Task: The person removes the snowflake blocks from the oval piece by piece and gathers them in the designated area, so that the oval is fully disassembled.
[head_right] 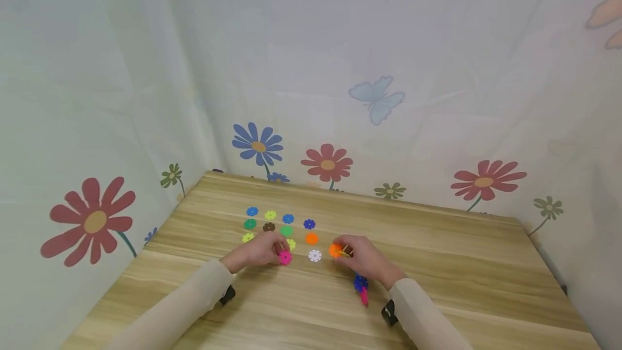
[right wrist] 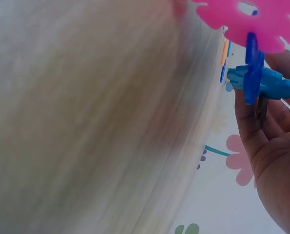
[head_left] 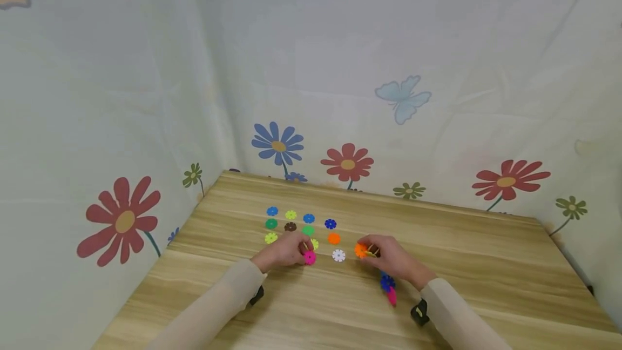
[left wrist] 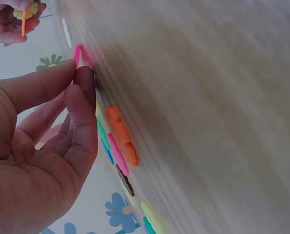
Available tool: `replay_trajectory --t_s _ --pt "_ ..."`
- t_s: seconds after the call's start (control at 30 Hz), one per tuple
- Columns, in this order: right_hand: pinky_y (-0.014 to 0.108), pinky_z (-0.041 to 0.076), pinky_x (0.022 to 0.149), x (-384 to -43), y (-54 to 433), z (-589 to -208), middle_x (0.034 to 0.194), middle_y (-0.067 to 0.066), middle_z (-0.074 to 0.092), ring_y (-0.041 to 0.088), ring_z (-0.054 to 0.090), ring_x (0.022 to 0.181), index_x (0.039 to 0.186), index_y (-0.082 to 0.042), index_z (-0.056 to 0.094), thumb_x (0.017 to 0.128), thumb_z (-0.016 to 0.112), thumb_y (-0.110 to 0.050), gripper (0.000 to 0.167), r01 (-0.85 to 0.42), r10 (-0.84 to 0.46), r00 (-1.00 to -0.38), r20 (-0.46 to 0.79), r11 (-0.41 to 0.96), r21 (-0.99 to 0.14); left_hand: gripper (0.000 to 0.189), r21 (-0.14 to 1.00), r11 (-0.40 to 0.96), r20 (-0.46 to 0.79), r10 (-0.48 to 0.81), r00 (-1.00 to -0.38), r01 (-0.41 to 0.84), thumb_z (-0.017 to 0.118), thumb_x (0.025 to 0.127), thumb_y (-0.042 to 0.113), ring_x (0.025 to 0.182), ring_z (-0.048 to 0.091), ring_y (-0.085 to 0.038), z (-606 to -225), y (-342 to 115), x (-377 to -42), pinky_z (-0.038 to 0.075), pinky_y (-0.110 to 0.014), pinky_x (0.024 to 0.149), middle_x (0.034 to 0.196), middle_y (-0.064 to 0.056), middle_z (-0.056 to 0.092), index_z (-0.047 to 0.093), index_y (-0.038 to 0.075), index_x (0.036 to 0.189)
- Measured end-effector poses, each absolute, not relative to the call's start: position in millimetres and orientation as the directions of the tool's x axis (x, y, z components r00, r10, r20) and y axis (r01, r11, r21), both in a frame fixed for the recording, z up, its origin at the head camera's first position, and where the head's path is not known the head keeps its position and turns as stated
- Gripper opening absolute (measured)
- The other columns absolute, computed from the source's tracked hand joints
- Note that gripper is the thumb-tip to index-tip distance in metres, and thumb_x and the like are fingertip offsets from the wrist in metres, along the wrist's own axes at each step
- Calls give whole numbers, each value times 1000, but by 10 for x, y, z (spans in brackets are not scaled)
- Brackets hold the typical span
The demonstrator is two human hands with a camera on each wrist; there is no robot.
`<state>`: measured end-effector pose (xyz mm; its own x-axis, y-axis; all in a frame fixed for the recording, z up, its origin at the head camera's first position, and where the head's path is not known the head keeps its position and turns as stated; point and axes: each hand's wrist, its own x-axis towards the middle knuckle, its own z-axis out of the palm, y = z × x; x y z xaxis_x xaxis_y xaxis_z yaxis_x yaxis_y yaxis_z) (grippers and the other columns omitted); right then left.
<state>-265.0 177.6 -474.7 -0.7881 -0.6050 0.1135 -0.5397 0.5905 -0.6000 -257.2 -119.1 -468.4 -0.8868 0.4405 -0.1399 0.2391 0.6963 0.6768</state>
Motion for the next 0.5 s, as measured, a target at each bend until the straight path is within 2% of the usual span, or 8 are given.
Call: replay_trajectory --t_s 0.5 --pt "31 50 77 -2648 1746 -4729 105 -4 63 12 58 86 117 -8 62 87 70 -19 33 -528 -604 -792 93 599 -602 16 663 703 -143 455 -879 256 73 78 0 80 57 -15 -4680 -1185 -2572 49 -31 73 86 -2 63 67 6 92"
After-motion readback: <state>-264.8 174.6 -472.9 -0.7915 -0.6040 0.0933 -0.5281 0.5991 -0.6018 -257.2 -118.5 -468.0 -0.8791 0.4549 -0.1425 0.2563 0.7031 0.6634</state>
